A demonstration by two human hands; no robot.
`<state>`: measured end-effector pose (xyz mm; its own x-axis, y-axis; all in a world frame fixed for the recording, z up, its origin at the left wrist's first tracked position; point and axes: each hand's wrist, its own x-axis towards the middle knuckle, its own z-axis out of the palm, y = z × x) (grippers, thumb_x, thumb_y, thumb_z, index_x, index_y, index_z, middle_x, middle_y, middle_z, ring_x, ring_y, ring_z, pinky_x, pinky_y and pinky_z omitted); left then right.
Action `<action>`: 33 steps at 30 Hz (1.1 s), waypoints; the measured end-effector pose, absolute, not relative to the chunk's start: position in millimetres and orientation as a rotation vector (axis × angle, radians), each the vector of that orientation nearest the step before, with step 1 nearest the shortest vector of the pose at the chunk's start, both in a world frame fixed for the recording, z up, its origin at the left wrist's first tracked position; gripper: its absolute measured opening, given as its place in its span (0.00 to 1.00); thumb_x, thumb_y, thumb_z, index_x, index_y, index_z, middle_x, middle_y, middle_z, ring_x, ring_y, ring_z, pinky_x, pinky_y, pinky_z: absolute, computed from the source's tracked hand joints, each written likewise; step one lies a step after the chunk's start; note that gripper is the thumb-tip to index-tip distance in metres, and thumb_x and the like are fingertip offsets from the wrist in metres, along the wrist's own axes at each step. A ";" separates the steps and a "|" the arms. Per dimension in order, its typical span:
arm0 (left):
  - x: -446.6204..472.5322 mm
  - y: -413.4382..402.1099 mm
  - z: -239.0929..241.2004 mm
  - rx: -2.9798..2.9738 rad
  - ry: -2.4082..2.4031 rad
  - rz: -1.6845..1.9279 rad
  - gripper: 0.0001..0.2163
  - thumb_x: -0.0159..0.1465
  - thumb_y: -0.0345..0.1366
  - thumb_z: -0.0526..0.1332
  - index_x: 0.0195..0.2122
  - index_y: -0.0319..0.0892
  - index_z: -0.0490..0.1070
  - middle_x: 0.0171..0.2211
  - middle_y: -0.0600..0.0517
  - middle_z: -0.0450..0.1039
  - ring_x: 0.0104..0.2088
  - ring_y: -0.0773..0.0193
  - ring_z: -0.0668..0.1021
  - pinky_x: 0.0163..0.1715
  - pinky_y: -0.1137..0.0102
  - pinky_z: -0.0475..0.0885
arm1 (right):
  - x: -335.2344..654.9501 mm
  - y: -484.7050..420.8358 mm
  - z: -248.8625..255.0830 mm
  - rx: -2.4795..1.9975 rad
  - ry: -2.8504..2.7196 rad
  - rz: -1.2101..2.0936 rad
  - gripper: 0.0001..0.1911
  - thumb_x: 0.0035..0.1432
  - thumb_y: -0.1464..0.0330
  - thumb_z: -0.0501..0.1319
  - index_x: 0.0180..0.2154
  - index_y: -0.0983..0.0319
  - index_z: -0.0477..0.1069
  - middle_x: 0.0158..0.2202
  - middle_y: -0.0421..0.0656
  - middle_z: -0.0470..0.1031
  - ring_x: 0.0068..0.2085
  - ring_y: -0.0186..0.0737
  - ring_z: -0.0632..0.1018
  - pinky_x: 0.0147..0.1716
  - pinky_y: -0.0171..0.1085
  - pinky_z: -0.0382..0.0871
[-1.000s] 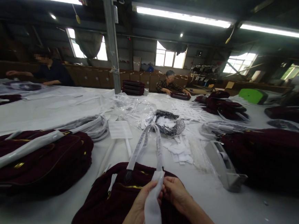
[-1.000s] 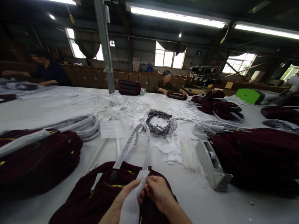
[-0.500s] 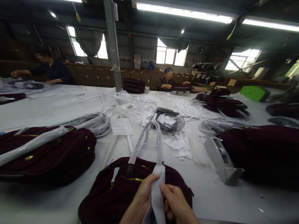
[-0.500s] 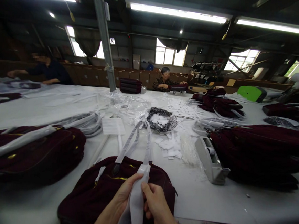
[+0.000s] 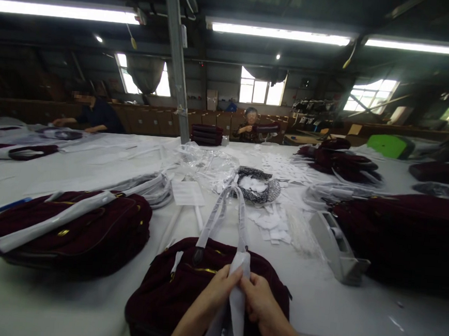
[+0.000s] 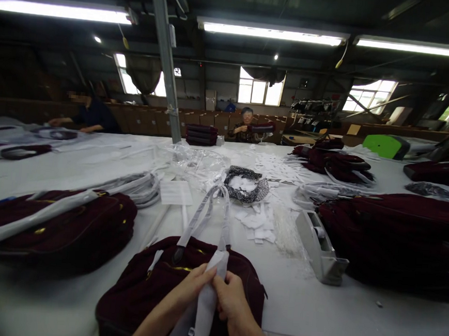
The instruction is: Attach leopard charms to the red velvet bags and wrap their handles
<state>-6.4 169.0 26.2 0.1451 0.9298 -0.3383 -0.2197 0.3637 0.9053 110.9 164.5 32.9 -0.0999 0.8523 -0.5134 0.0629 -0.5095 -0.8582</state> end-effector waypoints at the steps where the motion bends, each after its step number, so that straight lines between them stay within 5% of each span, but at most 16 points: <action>1: -10.7 166.8 23.4 0.903 1.146 0.978 0.16 0.52 0.45 0.63 0.35 0.35 0.73 0.25 0.51 0.72 0.25 0.66 0.72 0.24 0.75 0.64 | 110.7 164.0 33.3 -1.580 -1.016 1.662 0.13 0.54 0.62 0.57 0.38 0.64 0.67 0.13 0.31 0.56 0.12 0.24 0.54 0.08 0.24 0.40; 14: -16.0 157.2 11.1 0.937 1.264 0.959 0.17 0.48 0.46 0.64 0.22 0.33 0.72 0.16 0.52 0.67 0.19 0.68 0.67 0.20 0.73 0.59 | 108.2 153.9 27.8 -1.507 -0.976 1.735 0.08 0.46 0.67 0.59 0.29 0.66 0.68 0.14 0.35 0.61 0.13 0.26 0.58 0.10 0.26 0.44; 20: -28.9 141.7 14.8 0.896 1.238 0.840 0.20 0.51 0.48 0.63 0.37 0.36 0.71 0.32 0.45 0.75 0.32 0.58 0.76 0.32 0.68 0.69 | 102.6 151.8 19.5 -1.352 -0.979 1.616 0.09 0.41 0.68 0.62 0.26 0.69 0.70 0.20 0.43 0.72 0.21 0.35 0.71 0.19 0.29 0.63; 23: -29.4 134.3 22.7 1.175 1.336 0.831 0.13 0.54 0.39 0.60 0.39 0.38 0.71 0.37 0.48 0.75 0.39 0.57 0.75 0.36 0.69 0.68 | 104.1 151.1 18.7 -1.403 -1.008 1.570 0.08 0.42 0.69 0.60 0.26 0.68 0.70 0.20 0.42 0.71 0.19 0.32 0.69 0.16 0.28 0.59; 28: -24.0 127.4 30.2 1.447 1.611 0.870 0.05 0.50 0.30 0.57 0.29 0.40 0.69 0.29 0.52 0.73 0.33 0.61 0.74 0.32 0.71 0.65 | 105.3 151.4 18.6 -1.575 -1.045 1.570 0.06 0.45 0.70 0.57 0.26 0.67 0.69 0.12 0.34 0.61 0.12 0.26 0.58 0.10 0.27 0.46; 33: -23.9 131.2 25.0 0.976 1.407 0.932 0.16 0.43 0.26 0.59 0.36 0.37 0.71 0.28 0.51 0.75 0.29 0.60 0.75 0.29 0.70 0.67 | 103.8 150.2 19.8 -1.605 -1.132 1.526 0.06 0.47 0.72 0.56 0.27 0.67 0.69 0.12 0.33 0.58 0.11 0.25 0.56 0.09 0.26 0.45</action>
